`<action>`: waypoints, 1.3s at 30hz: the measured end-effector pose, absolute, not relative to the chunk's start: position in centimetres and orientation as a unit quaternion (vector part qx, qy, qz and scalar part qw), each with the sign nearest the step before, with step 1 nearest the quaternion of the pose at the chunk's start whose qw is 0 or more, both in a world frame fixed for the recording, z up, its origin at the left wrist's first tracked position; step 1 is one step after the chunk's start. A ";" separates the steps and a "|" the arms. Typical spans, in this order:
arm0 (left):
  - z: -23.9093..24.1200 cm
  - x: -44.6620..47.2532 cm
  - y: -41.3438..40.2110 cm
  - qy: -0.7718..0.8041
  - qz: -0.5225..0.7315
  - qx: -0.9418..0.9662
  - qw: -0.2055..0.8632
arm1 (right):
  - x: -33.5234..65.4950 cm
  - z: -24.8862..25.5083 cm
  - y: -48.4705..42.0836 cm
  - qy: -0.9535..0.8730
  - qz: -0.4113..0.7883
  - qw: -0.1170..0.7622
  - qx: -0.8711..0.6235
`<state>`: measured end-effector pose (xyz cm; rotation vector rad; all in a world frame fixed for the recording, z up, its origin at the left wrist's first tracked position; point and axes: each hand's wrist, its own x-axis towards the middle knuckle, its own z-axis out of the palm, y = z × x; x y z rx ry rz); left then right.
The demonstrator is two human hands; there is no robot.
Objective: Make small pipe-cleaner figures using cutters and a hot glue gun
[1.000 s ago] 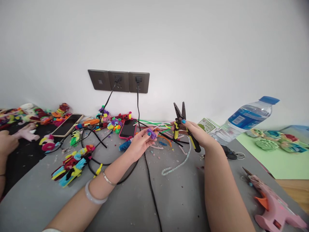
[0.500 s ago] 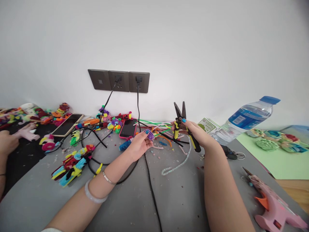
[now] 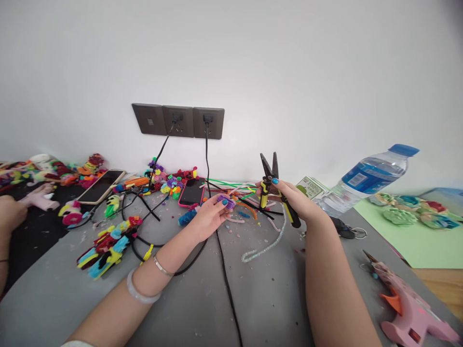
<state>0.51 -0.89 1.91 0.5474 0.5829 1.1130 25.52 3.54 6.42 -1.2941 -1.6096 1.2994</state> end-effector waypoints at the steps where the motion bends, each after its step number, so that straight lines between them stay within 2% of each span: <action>1: 2.0 0.5 -0.9 0.268 0.510 0.257 0.776 | 25.5 6.4 3.5 -0.619 0.500 0.344 -0.499; 10: 2.0 0.6 -1.1 0.276 0.483 0.260 0.789 | 25.4 6.2 3.6 -0.612 0.517 0.347 -0.488; 18: 2.2 0.8 -1.1 0.283 0.491 0.286 0.773 | 25.1 5.8 3.7 -0.655 0.489 0.314 -0.484; 24: 2.1 0.8 -1.1 0.283 0.503 0.291 0.763 | 23.6 6.6 3.0 -0.693 0.419 0.295 -0.507; 36: 1.9 0.7 -1.0 0.285 0.524 0.302 0.744 | 23.6 8.2 2.5 -0.684 0.430 0.238 -0.540; 39: 2.1 0.7 -1.0 0.292 0.527 0.314 0.734 | 23.6 7.9 2.6 -0.684 0.405 0.250 -0.553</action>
